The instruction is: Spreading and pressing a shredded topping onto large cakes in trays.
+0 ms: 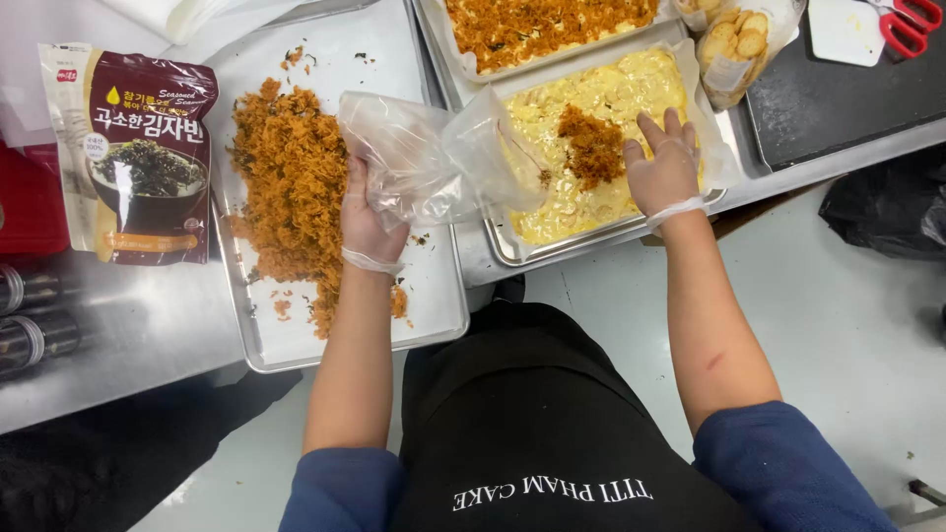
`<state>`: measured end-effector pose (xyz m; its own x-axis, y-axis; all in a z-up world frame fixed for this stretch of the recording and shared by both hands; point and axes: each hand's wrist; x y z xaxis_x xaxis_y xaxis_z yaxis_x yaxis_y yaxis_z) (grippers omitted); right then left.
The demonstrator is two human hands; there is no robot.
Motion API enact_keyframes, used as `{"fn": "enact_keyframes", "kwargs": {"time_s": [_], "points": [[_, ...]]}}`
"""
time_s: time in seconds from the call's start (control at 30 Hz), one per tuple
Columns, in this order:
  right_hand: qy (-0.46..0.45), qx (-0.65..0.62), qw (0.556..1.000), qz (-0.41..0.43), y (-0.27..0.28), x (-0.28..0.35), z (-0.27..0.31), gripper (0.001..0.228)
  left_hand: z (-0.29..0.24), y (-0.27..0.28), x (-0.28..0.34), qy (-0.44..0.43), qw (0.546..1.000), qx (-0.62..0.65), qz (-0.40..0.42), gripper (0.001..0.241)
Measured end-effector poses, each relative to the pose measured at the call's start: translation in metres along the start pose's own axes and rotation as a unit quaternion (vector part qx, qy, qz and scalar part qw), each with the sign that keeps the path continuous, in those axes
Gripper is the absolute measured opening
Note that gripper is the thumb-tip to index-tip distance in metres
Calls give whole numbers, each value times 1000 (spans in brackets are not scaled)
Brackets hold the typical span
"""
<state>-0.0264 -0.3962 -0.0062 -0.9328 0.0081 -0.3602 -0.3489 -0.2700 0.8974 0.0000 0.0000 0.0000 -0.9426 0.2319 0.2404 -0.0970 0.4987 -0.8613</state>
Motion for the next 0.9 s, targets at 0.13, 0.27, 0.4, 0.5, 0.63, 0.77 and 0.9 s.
{"fn": "enact_keyframes", "kwargs": {"time_s": [0.13,0.27,0.4,0.5,0.63,0.77,0.9], "points": [[-133,-123,982,56,1,0,34,35,13,43,0,37,995,91,10,46],[-366,-328,860,132,12,-8,88,44,23,79,-8,54,963,201,168,45],[-448,-601,625,217,30,-2,140,42,-12,-3,8,78,991,104,-39,46],[-389,-666,628,104,-23,38,117,33,-6,13,-11,51,996,67,33,48],[-412,-758,506,11,-51,40,110,36,-4,-85,-11,9,965,-260,39,58],[-391,-755,523,60,-32,18,103,40,28,-147,-12,-87,848,-485,195,52],[-357,-632,684,74,-53,35,26,36,26,-131,-27,-122,888,-418,145,41]]}}
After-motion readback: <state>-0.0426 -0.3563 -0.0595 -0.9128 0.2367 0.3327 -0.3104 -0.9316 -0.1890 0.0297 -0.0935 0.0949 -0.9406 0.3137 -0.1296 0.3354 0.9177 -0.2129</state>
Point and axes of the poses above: each hand's wrist, its own x-axis away from the middle knuckle, its own y-axis out of the back of the hand, z = x × y, and after that the axes turned 6 degrees about y, right-handed
